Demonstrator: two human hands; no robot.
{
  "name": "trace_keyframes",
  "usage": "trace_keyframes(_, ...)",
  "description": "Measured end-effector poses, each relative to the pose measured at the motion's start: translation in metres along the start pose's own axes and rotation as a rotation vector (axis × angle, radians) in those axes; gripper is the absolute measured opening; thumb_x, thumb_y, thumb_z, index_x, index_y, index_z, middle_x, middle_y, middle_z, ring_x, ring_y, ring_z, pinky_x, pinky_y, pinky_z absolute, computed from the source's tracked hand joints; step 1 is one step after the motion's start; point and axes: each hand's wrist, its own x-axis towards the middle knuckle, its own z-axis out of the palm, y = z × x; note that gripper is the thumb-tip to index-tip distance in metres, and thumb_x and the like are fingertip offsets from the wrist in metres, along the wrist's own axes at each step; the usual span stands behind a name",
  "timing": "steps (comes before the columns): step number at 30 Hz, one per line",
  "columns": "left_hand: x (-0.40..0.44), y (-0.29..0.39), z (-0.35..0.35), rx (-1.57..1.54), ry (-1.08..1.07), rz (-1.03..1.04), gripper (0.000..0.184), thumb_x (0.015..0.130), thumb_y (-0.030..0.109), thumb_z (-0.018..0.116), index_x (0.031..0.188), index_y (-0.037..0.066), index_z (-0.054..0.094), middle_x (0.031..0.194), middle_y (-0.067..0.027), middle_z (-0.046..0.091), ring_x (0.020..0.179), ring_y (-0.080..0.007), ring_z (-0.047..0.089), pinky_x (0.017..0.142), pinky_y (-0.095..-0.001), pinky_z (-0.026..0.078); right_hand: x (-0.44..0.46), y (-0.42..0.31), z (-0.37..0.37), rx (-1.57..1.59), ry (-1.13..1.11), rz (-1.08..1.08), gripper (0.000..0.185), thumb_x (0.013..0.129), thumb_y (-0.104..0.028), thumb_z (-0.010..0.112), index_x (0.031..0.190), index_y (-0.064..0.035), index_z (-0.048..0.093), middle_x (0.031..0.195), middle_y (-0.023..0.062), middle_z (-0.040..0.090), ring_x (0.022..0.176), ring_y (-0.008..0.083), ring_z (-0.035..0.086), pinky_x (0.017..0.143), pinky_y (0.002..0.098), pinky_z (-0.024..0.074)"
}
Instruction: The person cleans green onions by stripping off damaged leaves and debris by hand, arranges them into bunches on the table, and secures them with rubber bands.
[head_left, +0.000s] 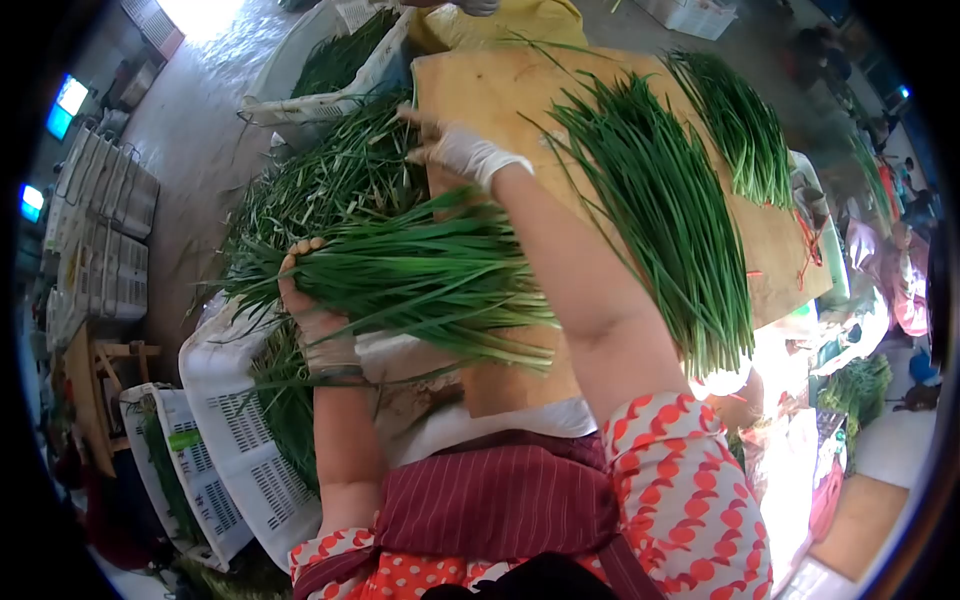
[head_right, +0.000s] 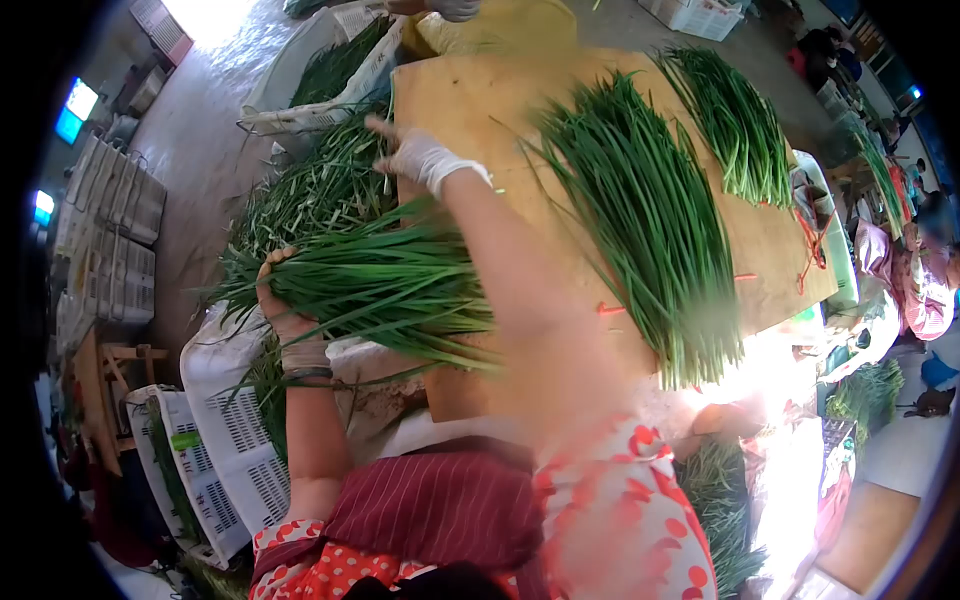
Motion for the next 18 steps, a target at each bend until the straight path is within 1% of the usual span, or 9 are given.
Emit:
trace_keyframes(1, 0.0, 0.002, -0.001, 0.005, 0.007, -0.008, 0.015, 0.083, 0.015, 0.051, 0.091, 0.003, 0.053, 0.091, -0.0073, 0.054, 0.094, -0.0222, 0.051, 0.088, -0.0378, 0.041, -0.004, -0.006, -0.005, 0.007, 0.0, 0.009, 0.051, 0.084, -0.042, 0.054, 0.122, -0.0077, 0.052, 0.114, 0.0195, 0.057, 0.106, 0.034, 0.054, 0.091, 0.0363, 0.0412)
trace_keyframes(3, -0.002, 0.003, -0.002, 0.046, 0.042, -0.043, 0.017, 0.084, 0.017, 0.052, 0.093, 0.002, 0.052, 0.094, -0.0098, 0.055, 0.095, -0.0222, 0.051, 0.086, -0.0371, 0.043, -0.024, -0.013, -0.024, -0.056, 0.005, 0.036, 0.071, 0.081, -0.046, 0.058, 0.136, -0.0099, 0.032, 0.124, 0.0199, 0.05, 0.111, 0.0342, 0.05, 0.093, 0.0356, 0.0397)
trace_keyframes(4, 0.001, 0.002, -0.004, -0.009, -0.012, -0.08, 0.017, 0.083, 0.016, 0.053, 0.092, 0.002, 0.053, 0.094, -0.0109, 0.055, 0.094, -0.0229, 0.053, 0.088, -0.0378, 0.043, -0.038, -0.013, -0.033, -0.057, 0.008, 0.052, 0.071, 0.081, -0.046, 0.058, 0.136, -0.0099, 0.032, 0.124, 0.0199, 0.05, 0.111, 0.0342, 0.05, 0.093, 0.0356, 0.0397)
trace_keyframes(6, 0.008, 0.001, -0.013, -0.004, 0.027, -0.079, 0.017, 0.082, 0.016, 0.053, 0.092, 0.002, 0.054, 0.094, -0.0112, 0.055, 0.094, -0.0237, 0.053, 0.088, -0.0383, 0.043, -0.07, -0.016, -0.043, -0.255, -0.287, 0.182, 0.084, 0.076, -0.051, 0.062, 0.139, -0.0091, 0.025, 0.123, 0.0195, 0.051, 0.111, 0.0336, 0.05, 0.094, 0.0357, 0.0384)
trace_keyframes(7, 0.015, 0.002, -0.017, 0.004, 0.057, -0.061, 0.018, 0.081, 0.016, 0.053, 0.091, 0.002, 0.055, 0.094, -0.0116, 0.056, 0.093, -0.0246, 0.053, 0.088, -0.0387, 0.043, -0.083, -0.029, -0.048, -0.256, -0.282, 0.19, 0.084, 0.076, -0.051, 0.062, 0.139, -0.0091, 0.025, 0.123, 0.0195, 0.051, 0.111, 0.0336, 0.05, 0.094, 0.0357, 0.0384)
trace_keyframes(9, 0.025, -0.001, -0.015, -0.02, 0.009, -0.051, 0.017, 0.081, 0.015, 0.052, 0.09, 0.001, 0.056, 0.092, -0.0121, 0.057, 0.093, -0.0253, 0.054, 0.088, -0.0391, 0.044, -0.113, -0.053, -0.051, -0.218, -0.386, 0.397, 0.079, 0.076, -0.038, 0.068, 0.137, -0.0062, 0.029, 0.125, 0.018, 0.05, 0.115, 0.0281, 0.048, 0.094, 0.0326, 0.0376)
trace_keyframes(13, 0.062, -0.01, 0.002, -0.016, 0.092, -0.148, 0.02, 0.08, 0.018, 0.052, 0.089, 0.001, 0.057, 0.09, -0.0115, 0.059, 0.088, -0.026, 0.056, 0.085, -0.0405, 0.045, -0.162, -0.048, -0.036, -0.346, -0.429, 0.23, 0.073, 0.078, -0.037, 0.066, 0.135, -0.0041, 0.032, 0.12, 0.0169, 0.054, 0.109, 0.0265, 0.052, 0.092, 0.0322, 0.0388)
trace_keyframes(15, 0.088, -0.019, 0.019, -0.006, -0.099, -0.348, 0.022, 0.08, 0.022, 0.052, 0.088, 0.002, 0.056, 0.088, -0.0114, 0.06, 0.085, -0.0259, 0.056, 0.083, -0.0393, 0.045, -0.177, -0.033, -0.026, -0.147, -0.157, 0.282, 0.064, 0.081, -0.041, 0.059, 0.127, -0.0007, 0.042, 0.117, 0.0227, 0.053, 0.107, 0.0355, 0.052, 0.09, 0.0368, 0.0398)
trace_keyframes(18, 0.106, -0.053, 0.079, 0.187, 0.03, -0.422, 0.029, 0.084, 0.027, 0.048, 0.093, 0.001, 0.054, 0.089, -0.0139, 0.06, 0.087, -0.0274, 0.058, 0.082, -0.04, 0.046, -0.199, -0.044, -0.04, 0.036, -0.08, 0.396, 0.058, 0.084, -0.04, 0.056, 0.124, 0.0008, 0.045, 0.109, 0.0225, 0.058, 0.104, 0.0346, 0.054, 0.088, 0.0363, 0.041)
